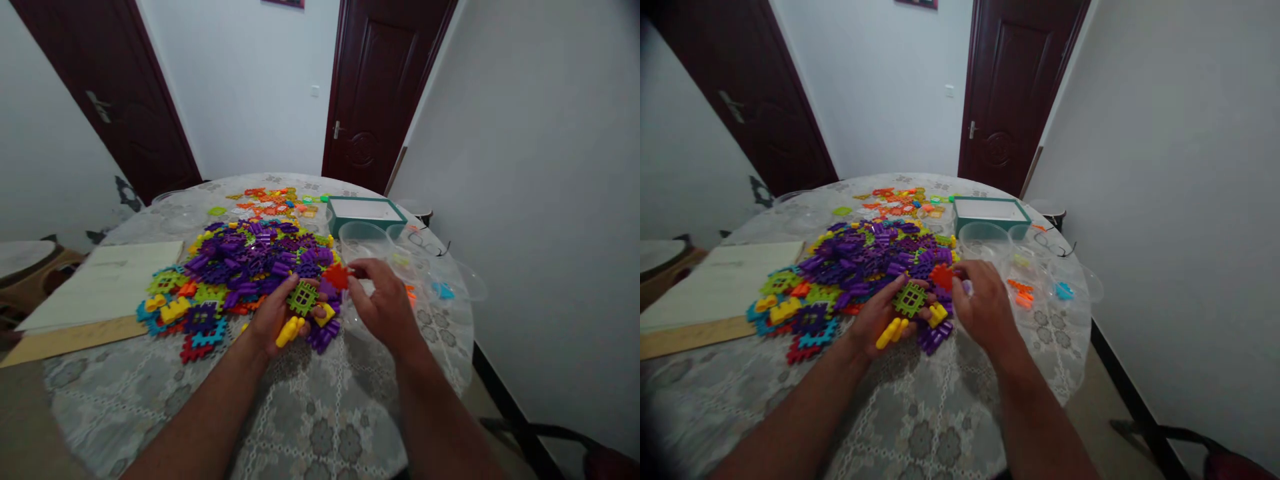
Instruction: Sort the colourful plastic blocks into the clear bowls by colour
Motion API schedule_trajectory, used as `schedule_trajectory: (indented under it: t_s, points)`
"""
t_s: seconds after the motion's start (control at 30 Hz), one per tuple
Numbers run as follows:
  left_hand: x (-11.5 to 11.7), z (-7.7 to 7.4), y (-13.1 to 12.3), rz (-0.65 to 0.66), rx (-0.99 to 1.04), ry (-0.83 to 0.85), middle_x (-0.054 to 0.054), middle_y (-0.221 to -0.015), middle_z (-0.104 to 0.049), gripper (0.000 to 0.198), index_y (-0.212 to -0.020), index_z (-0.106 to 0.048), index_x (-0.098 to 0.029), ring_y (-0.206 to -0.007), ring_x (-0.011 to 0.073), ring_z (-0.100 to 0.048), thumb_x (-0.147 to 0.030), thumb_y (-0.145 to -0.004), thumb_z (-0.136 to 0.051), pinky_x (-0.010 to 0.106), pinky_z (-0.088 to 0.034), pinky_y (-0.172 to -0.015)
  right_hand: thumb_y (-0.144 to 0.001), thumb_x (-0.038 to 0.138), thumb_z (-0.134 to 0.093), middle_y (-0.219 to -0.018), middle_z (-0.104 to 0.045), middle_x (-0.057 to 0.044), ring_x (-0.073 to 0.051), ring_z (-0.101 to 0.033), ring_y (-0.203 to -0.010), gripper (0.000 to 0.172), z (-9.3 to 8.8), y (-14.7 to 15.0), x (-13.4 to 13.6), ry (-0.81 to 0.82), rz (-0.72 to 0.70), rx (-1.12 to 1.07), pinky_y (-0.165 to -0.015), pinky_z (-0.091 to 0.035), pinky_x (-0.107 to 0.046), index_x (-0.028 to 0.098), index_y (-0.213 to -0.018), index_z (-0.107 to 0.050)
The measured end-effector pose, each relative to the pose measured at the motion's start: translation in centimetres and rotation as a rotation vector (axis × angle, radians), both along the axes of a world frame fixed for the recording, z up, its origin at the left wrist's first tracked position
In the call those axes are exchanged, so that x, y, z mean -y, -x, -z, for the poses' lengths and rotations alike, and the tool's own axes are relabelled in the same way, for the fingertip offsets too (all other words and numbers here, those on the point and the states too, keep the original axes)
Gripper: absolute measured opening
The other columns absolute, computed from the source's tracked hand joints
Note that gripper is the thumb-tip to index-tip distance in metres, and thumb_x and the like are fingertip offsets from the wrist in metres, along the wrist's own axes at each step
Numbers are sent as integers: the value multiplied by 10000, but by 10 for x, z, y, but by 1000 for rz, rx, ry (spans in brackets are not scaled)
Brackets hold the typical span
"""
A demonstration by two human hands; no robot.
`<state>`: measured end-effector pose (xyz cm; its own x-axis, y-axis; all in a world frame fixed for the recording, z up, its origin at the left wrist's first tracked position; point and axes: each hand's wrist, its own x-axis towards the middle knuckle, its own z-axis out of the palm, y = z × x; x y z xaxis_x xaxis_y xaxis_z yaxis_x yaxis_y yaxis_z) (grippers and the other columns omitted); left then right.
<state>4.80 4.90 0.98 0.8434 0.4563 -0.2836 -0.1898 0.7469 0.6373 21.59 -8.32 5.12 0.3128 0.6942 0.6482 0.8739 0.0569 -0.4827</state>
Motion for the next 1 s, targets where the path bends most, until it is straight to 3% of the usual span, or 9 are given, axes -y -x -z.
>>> schedule_trajectory:
  t_s: [0.17, 0.27, 0.33, 0.43, 0.53, 0.63, 0.8, 1.0]
  points:
    - [-4, 1, 2, -6, 47, 33, 215, -1037, -770, 433, -1219, -643, -104, -708, 261, -778, -462, -1069, -451, 253, -527, -372, -890, 171, -559, -904, -700, -82, -251, -643, -858, 123, 8, -53, 9, 132, 202, 116, -855, -497, -417, 200, -944, -666]
    - [-4, 2, 2, -1, 59, 35, 225, -1036, -773, 464, -1236, -645, -97, -719, 275, -785, -476, -1075, -430, 256, -525, -369, -898, 196, -557, -921, -711, -102, -271, -653, -881, 129, 13, -62, 8, 111, 258, 151, -871, -503, -442, 190, -954, -673]
    - [-3, 1, 2, 12, 65, 32, 230, -1029, -775, 480, -1266, -641, -93, -726, 281, -788, -479, -1076, -430, 252, -525, -373, -926, 202, -550, -964, -721, -112, -283, -658, -939, 148, 13, -55, 5, 44, 244, 151, -906, -505, -457, 191, -992, -682]
    - [-1, 1, 2, 24, 65, 30, 226, -1009, -778, 485, -1299, -634, -91, -696, 273, -782, -474, -1074, -442, 251, -523, -371, -976, 199, -546, -1024, -734, -105, -280, -658, -1000, 168, 12, -30, -2, -3, 86, 131, -929, -514, -450, 208, -1054, -694]
    - [1, 1, 2, 33, 66, 35, 188, -946, -777, 459, -1302, -639, -101, -638, 253, -765, -457, -1067, -469, 254, -521, -362, -1004, 201, -562, -1091, -733, -106, -282, -645, -1050, 193, 14, 1, -10, 46, -104, 145, -957, -513, -456, 213, -1146, -692]
    - [3, -1, 0, 40, 44, 45, 121, -806, -752, 401, -1215, -679, -109, -552, 213, -722, -435, -1060, -504, 240, -508, -349, -1008, 198, -589, -1128, -714, -106, -282, -624, -1080, 224, 18, 24, -14, 103, -196, 151, -1002, -500, -470, 209, -1212, -680]
    - [6, -2, -1, -5, -42, 0, 94, -759, -735, 348, -1076, -711, -99, -500, 180, -672, -407, -1046, -549, 255, -521, -352, -993, 174, -612, -1114, -657, -105, -268, -589, -1074, 245, 21, 34, -18, 171, -189, 127, -980, -516, -443, 203, -1228, -679]
    - [7, -2, -2, 3, -46, -62, 100, -793, -737, 347, -1085, -719, -97, -466, 167, -643, -391, -1048, -539, 263, -515, -357, -938, 131, -614, -1030, -633, -82, -249, -580, -1011, 93, 23, 36, -20, 168, -145, 84, -915, -514, -395, 200, -999, -623]
